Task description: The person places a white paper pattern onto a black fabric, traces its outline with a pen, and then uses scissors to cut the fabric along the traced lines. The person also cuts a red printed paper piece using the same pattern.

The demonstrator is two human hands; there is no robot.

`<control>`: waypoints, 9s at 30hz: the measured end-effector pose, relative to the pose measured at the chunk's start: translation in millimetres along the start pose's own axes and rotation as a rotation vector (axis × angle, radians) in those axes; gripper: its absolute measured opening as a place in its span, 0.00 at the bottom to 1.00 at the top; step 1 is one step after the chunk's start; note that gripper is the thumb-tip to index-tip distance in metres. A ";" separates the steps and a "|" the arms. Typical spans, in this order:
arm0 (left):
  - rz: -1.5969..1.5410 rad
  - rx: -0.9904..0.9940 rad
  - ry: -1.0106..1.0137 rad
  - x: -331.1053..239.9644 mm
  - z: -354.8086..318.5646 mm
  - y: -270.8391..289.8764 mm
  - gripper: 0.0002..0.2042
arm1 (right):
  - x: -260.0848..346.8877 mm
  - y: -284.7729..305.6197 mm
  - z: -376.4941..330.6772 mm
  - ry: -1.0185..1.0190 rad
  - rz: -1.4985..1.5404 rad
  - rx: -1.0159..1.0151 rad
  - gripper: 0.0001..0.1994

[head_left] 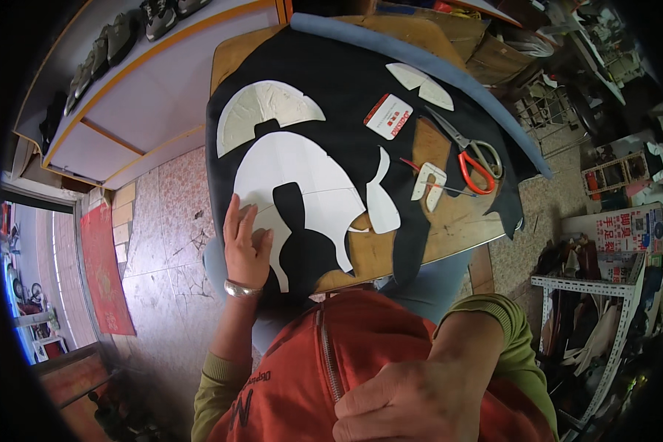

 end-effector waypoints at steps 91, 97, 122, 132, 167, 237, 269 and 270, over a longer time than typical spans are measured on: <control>-1.503 -0.076 0.646 -68.9 118.0 1.9 0.07 | -220.8 179.7 -138.4 -0.956 -1.292 0.546 0.05; -1.539 0.029 0.553 -70.2 114.4 7.8 0.10 | -218.8 185.0 -149.4 -0.922 -1.331 0.590 0.09; -1.603 0.187 0.456 -110.9 93.3 23.6 0.12 | -179.2 81.3 -22.8 -0.956 0.342 -0.304 0.03; -1.195 0.029 0.218 -123.9 90.4 32.4 0.05 | -160.1 67.3 -13.0 -0.904 0.122 -0.218 0.01; -1.626 0.195 0.259 -99.6 95.3 17.5 0.11 | -160.5 26.6 -49.9 -1.058 0.974 -0.308 0.05; 0.197 0.211 -0.262 -28.4 20.7 -7.3 0.17 | -237.8 3.6 -103.2 -0.583 -0.743 0.281 0.22; -0.007 0.197 -0.129 -24.2 19.9 -16.5 0.23 | -242.6 5.5 -111.6 -0.664 -0.742 0.379 0.35; 0.015 0.194 -0.119 -25.4 19.7 -15.2 0.23 | -242.6 5.7 -111.4 -0.665 -0.743 0.380 0.35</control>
Point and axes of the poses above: each hand's wrist, its own z-axis towards the middle knuckle, its own y-axis out of the back of the hand, x = y × z, the point moved 3 cm from there along z, towards the middle knuckle, and after that the axes turned 4 degrees about -y, right-handed, at the moved point
